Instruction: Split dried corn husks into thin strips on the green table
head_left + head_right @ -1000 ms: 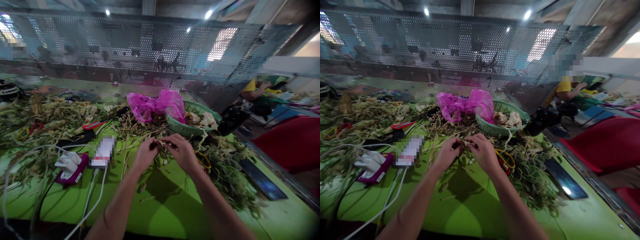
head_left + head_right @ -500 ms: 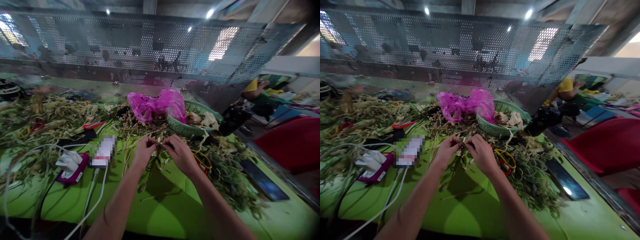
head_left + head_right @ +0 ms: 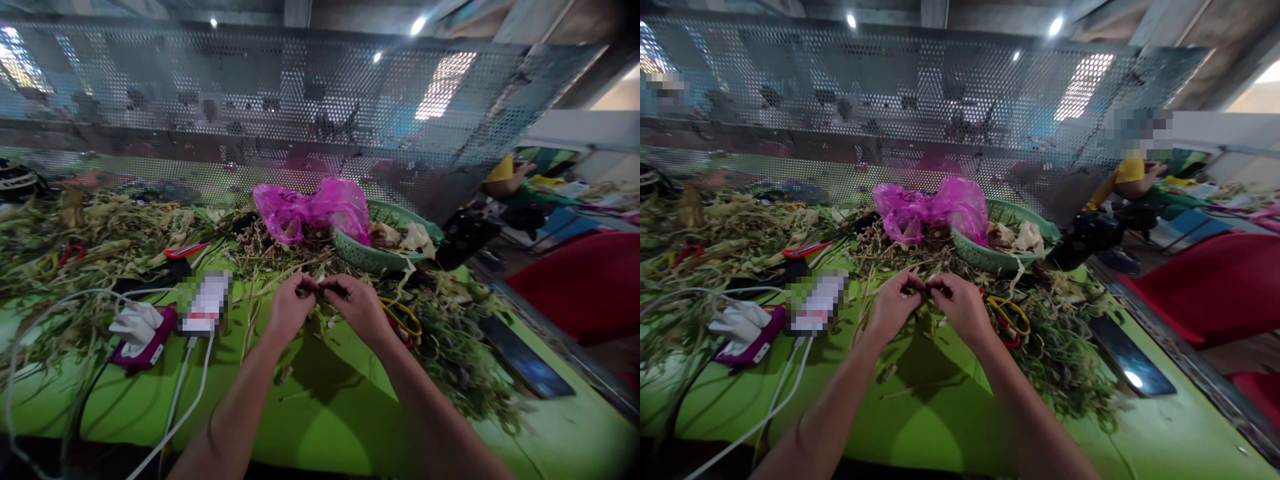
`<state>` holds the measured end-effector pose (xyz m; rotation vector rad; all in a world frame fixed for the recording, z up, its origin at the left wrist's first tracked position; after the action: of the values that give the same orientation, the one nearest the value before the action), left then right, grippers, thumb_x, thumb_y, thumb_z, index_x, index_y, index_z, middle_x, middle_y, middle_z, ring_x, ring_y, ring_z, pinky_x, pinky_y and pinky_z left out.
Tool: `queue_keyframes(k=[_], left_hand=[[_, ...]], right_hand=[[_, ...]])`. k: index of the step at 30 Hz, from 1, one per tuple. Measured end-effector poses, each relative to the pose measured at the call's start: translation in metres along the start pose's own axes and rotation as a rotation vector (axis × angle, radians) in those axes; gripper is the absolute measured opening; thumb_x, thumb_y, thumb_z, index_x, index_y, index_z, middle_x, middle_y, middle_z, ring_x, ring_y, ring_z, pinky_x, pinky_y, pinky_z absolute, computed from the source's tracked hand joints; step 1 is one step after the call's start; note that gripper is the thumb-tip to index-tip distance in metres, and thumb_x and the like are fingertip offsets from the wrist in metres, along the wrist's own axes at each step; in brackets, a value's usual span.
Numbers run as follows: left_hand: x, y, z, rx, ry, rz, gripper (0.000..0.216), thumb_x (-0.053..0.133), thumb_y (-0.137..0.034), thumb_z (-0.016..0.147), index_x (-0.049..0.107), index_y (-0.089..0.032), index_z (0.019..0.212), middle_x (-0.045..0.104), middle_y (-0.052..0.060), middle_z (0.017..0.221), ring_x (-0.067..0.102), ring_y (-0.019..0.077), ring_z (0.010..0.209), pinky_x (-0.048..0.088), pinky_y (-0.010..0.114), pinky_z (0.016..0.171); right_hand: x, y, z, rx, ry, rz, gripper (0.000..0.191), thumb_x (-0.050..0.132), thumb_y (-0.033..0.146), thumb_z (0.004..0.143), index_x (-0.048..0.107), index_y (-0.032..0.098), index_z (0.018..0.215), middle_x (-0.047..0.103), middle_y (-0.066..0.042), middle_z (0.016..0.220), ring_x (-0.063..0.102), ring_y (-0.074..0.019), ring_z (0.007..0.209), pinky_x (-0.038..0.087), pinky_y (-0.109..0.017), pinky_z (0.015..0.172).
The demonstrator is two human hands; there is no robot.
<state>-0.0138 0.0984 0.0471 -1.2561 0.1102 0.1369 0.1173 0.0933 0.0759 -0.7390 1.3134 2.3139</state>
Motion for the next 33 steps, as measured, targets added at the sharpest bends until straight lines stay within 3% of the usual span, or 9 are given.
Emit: queue_keyframes(k=[6, 13, 19, 25, 28, 33], left_hand=[[-0.001, -0.006, -0.002, 0.071, -0.030, 0.122, 0.015, 0.054, -0.007, 0.071, 0.062, -0.019, 0.078, 0.064, -0.001, 0.073, 0.058, 0.0130, 0.070, 0.043, 0.025, 0.069], [-0.002, -0.020, -0.006, 0.168, -0.071, 0.257, 0.023, 0.052, -0.003, 0.075, 0.064, -0.020, 0.085, 0.067, 0.002, 0.085, 0.060, 0.0152, 0.080, 0.044, 0.027, 0.077], [-0.004, -0.023, -0.008, 0.207, -0.091, 0.267, 0.022, 0.051, -0.003, 0.078, 0.065, -0.019, 0.086, 0.066, 0.004, 0.088, 0.060, 0.0160, 0.085, 0.046, 0.029, 0.081], [-0.004, -0.025, -0.009, 0.231, -0.095, 0.248, 0.021, 0.052, -0.005, 0.079, 0.064, -0.019, 0.087, 0.065, 0.004, 0.088, 0.059, 0.0161, 0.084, 0.046, 0.028, 0.080], [-0.005, -0.023, -0.008, 0.228, -0.098, 0.226, 0.019, 0.053, -0.007, 0.080, 0.064, -0.020, 0.087, 0.065, 0.004, 0.089, 0.059, 0.0162, 0.084, 0.046, 0.028, 0.079], [-0.003, -0.021, -0.007, 0.225, -0.090, 0.221, 0.015, 0.054, -0.008, 0.079, 0.063, -0.019, 0.083, 0.064, 0.003, 0.083, 0.058, 0.0153, 0.079, 0.045, 0.026, 0.075]], right_hand=[[-0.003, -0.004, -0.002, 0.054, -0.060, -0.041, 0.013, 0.058, 0.020, 0.077, 0.068, 0.020, 0.085, 0.070, -0.002, 0.077, 0.064, -0.0179, 0.068, 0.047, -0.028, 0.064], [0.005, 0.002, -0.005, 0.069, -0.016, -0.122, 0.014, 0.055, 0.014, 0.075, 0.066, 0.019, 0.081, 0.067, -0.001, 0.073, 0.060, -0.0166, 0.066, 0.042, -0.025, 0.061], [0.007, -0.008, -0.005, 0.081, -0.033, 0.067, 0.008, 0.056, 0.022, 0.080, 0.063, 0.019, 0.083, 0.063, 0.000, 0.071, 0.057, -0.0144, 0.065, 0.043, -0.023, 0.060], [0.012, -0.018, -0.004, 0.116, -0.008, 0.244, 0.024, 0.051, 0.020, 0.080, 0.065, 0.020, 0.100, 0.066, -0.002, 0.085, 0.060, -0.0159, 0.076, 0.047, -0.026, 0.067], [0.016, -0.020, -0.002, 0.121, 0.023, 0.308, 0.027, 0.052, 0.019, 0.077, 0.067, 0.020, 0.099, 0.067, -0.002, 0.086, 0.060, -0.0164, 0.078, 0.048, -0.027, 0.070], [0.007, -0.018, -0.001, 0.138, -0.036, 0.278, 0.014, 0.058, 0.023, 0.075, 0.065, 0.018, 0.086, 0.063, 0.000, 0.075, 0.057, -0.0149, 0.068, 0.046, -0.026, 0.063]])
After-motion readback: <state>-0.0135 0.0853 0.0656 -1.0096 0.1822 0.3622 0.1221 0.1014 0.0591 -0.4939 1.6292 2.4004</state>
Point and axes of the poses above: each hand's wrist, its own z-axis towards the middle knuckle, its own x-axis out of the palm, y = z × x, the point moved 10 cm from there along z, towards the middle knuckle
